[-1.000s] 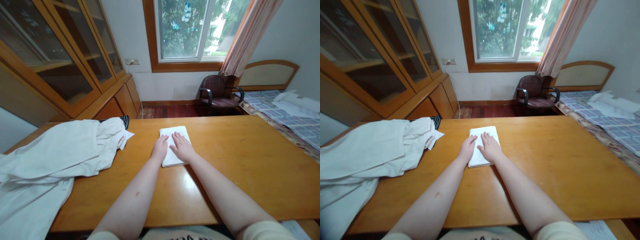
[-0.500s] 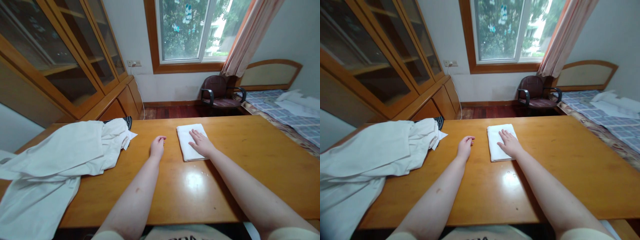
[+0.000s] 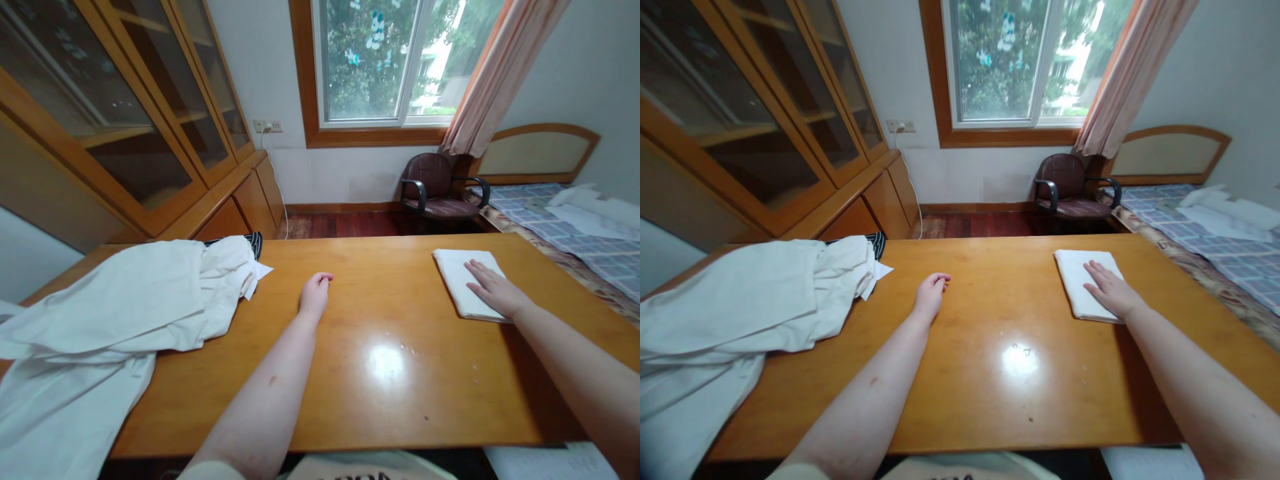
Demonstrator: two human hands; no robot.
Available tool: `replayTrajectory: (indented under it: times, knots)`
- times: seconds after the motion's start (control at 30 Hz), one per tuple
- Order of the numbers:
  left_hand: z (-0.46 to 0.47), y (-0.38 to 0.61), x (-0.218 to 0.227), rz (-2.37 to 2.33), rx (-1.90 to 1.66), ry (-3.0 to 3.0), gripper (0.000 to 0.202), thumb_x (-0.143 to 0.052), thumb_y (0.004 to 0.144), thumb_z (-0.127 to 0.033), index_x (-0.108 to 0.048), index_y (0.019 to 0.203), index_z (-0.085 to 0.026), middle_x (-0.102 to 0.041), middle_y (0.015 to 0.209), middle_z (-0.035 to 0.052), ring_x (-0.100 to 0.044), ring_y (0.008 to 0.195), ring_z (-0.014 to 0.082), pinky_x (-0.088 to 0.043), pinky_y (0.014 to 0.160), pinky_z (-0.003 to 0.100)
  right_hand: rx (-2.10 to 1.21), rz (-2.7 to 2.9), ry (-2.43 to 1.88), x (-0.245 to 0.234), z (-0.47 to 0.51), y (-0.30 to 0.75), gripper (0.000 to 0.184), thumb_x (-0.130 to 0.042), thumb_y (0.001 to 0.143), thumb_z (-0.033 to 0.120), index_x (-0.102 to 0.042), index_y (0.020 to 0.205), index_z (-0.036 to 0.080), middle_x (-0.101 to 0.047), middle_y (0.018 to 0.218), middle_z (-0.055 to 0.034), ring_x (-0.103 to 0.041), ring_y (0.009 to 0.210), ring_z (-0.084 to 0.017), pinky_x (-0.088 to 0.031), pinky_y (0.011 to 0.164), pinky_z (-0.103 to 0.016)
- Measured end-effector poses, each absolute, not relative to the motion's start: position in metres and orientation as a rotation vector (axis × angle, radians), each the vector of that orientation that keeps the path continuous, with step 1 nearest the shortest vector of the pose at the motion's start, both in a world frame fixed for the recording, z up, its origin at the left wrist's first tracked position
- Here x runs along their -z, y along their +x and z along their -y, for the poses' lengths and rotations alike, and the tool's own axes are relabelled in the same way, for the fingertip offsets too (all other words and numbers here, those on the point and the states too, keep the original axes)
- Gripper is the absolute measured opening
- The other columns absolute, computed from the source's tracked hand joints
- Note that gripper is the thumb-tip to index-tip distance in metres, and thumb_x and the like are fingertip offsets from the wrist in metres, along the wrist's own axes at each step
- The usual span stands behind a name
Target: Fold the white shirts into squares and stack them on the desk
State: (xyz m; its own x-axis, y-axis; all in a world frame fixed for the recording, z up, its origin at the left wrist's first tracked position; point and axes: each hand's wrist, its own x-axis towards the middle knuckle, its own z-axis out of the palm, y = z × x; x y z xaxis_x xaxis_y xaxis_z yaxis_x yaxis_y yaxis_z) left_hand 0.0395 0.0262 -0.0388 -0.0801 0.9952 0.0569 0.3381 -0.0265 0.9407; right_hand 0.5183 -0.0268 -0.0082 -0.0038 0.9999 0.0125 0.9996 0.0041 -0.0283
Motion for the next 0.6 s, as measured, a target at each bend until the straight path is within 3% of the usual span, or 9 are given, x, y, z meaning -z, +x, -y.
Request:
replayTrajectory:
  times: [0.2,0.43,0.53,0.6]
  knots:
    - [-0.027,0.039,0.040,-1.513,-1.121,1.479,0.024,-0.044,0.080,-0.023,-0.067,0.087,-0.019,-0.069,0.088,0.0041,-0.064,0.083,0.0158,-0.049,0.076,0.029,0.045,2.308,-2.285,0.003,0.021,0.550,0.061,-0.039,0.091,0.036,-0.030,0.146,0.011,-0.022,0.153,-0.0119,-0.017,0.141,-0.018,-0.011,0.113,-0.027]
    - [-0.025,0.040,0.035,-1.518,-1.086,1.514,0.024,-0.044,0.081,-0.022,-0.067,0.087,-0.019,-0.070,0.089,0.0038,-0.064,0.084,0.0155,-0.049,0.078,0.028,0.008,2.317,-2.420,-0.009,-0.003,0.555,0.054,-0.039,0.092,0.035,-0.037,0.144,0.020,-0.027,0.152,-0.0107,-0.024,0.139,-0.022,-0.022,0.110,-0.038]
    - [-0.024,0.040,0.036,-1.515,-1.092,1.514,0.024,-0.044,0.081,-0.022,-0.067,0.087,-0.019,-0.070,0.089,0.0038,-0.064,0.084,0.0156,-0.049,0.078,0.029,0.019,2.172,-2.481,-0.013,-0.005,0.539,0.048,-0.035,0.093,0.039,-0.046,0.138,0.024,-0.029,0.151,-0.0114,-0.024,0.139,-0.024,-0.023,0.107,-0.046]
    - [-0.024,0.040,0.036,-1.508,-1.102,1.511,0.023,-0.044,0.081,-0.022,-0.067,0.086,-0.019,-0.070,0.089,0.0037,-0.064,0.084,0.0154,-0.049,0.079,0.029,0.028,2.021,-2.518,-0.011,-0.003,0.522,0.053,-0.030,0.094,0.046,-0.044,0.139,0.021,-0.027,0.151,-0.0140,-0.022,0.139,-0.027,-0.025,0.104,-0.053]
